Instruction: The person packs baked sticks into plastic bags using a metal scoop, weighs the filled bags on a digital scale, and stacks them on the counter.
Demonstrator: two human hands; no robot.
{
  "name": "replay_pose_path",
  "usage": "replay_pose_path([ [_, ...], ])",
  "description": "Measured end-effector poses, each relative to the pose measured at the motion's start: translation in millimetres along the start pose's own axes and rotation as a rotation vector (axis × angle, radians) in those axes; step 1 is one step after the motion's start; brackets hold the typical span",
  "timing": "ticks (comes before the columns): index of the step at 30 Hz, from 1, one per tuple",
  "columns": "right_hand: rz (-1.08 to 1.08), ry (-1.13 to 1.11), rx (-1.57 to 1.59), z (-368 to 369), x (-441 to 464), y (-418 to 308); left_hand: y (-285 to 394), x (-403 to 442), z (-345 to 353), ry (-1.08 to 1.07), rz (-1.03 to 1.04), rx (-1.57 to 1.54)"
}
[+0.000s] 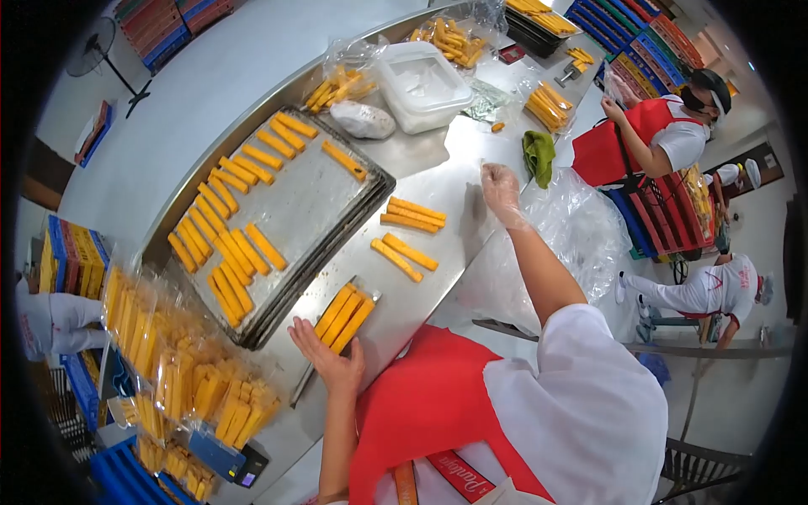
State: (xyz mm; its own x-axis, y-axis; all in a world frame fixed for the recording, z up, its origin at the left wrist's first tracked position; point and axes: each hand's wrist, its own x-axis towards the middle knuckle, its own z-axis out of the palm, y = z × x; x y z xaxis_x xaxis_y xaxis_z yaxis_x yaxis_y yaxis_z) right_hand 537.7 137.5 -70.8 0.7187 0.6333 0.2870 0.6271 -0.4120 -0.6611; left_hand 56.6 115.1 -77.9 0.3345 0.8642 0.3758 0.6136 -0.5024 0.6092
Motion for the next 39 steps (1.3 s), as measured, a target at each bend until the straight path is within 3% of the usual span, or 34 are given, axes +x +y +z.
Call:
replay_pose_path([
  [1, -0.133, 0.046, -0.13, -2, 16, 5, 0, 0, -1, -0.004, -0.002, -0.022],
  [4, -0.194, 0.003, -0.272, 0, 62, 23, 6, 0, -6, -0.031, -0.052, -0.019],
  [8, -0.131, -0.157, -0.407, 26, 127, 35, 20, -8, -14, 0.013, -0.147, 0.096],
  [11, -0.207, -0.182, -0.82, 66, 182, 65, 27, -24, -18, 0.05, -0.213, 0.197],
  [14, -0.121, -0.13, -0.738, 34, 183, 6, 53, -32, -25, 0.024, -0.349, 0.21],
  [16, -0.063, -0.193, -0.713, 30, 192, -4, 59, -38, -26, 0.029, -0.331, 0.211],
  [18, 0.035, -0.419, -0.55, 26, 196, -12, 61, -40, -27, 0.031, -0.319, 0.201],
  [26, 0.012, -0.372, -0.555, 40, 145, -12, 52, -29, -29, 0.032, -0.262, 0.292],
  [28, -0.103, -0.649, -0.507, 32, 135, -10, 44, -25, -29, 0.031, -0.252, 0.279],
  [32, -0.062, -0.543, 0.155, -18, 130, -3, 44, -18, -39, 0.046, -0.23, 0.28],
  [33, -0.041, -0.285, 0.168, -22, 131, 10, 41, -18, -40, 0.051, -0.229, 0.276],
  [35, 0.067, -0.165, 0.008, -40, 140, 32, 35, -20, -41, 0.073, -0.213, 0.262],
  [39, 0.158, -0.241, 0.164, -28, 129, 73, 45, -8, -46, -0.007, -0.255, 0.34],
])
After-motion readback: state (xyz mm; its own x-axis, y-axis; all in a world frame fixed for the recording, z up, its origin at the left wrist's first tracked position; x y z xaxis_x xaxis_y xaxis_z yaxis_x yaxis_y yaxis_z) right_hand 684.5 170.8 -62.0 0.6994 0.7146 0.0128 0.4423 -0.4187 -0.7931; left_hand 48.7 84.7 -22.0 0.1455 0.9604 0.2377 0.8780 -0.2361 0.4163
